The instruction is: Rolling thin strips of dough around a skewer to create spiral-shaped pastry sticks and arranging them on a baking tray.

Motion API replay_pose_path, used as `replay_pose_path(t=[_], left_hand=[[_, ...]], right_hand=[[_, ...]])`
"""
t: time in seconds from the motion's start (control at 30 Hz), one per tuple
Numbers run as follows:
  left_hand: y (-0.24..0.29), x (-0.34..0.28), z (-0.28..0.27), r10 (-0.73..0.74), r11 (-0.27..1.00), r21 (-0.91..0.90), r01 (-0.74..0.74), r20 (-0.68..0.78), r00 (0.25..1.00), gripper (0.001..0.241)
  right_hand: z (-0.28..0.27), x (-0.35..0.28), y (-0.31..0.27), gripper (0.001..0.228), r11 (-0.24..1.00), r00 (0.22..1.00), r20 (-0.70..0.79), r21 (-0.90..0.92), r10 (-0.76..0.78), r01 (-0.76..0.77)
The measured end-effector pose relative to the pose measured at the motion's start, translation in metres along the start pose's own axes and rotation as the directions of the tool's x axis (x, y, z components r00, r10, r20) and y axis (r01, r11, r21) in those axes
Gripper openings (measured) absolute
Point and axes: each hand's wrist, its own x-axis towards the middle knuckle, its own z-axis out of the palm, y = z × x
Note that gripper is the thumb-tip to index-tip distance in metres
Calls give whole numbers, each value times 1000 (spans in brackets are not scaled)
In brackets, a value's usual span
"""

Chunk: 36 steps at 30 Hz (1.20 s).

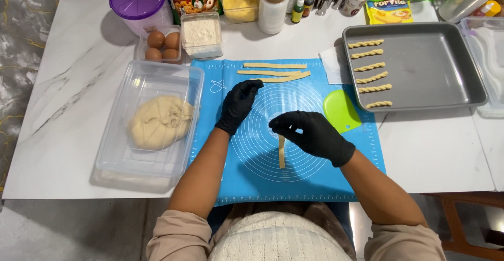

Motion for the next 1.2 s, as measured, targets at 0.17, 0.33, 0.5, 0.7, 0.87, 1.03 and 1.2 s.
replay_pose_path(t=[0.17,0.33,0.5,0.7,0.87,1.03,1.2], left_hand=[[-13,10,-12,-95,935,-341,98,27,995,22],[-5,12,-20,-139,896,-424,135,22,990,25],[-7,11,-31,-213,827,-521,212,59,975,28],[-6,11,-25,-190,872,-449,193,52,980,24],[-9,8,-9,-107,971,-206,123,89,990,20],[38,-3,-10,-60,986,-146,85,167,984,21],[89,-20,-25,169,983,24,-180,238,957,22]], right_hand=[[-5,-10,-46,19,995,995,-75,78,-63,69],[3,-1,-80,19,978,985,-174,203,-7,43],[16,12,-71,21,886,961,-223,462,161,-41],[25,-6,28,21,757,835,-280,614,475,-225],[23,-45,97,24,790,777,-280,455,564,-410],[21,-58,118,23,808,744,-318,176,587,-563],[21,-67,139,20,830,779,-321,43,538,-555]])
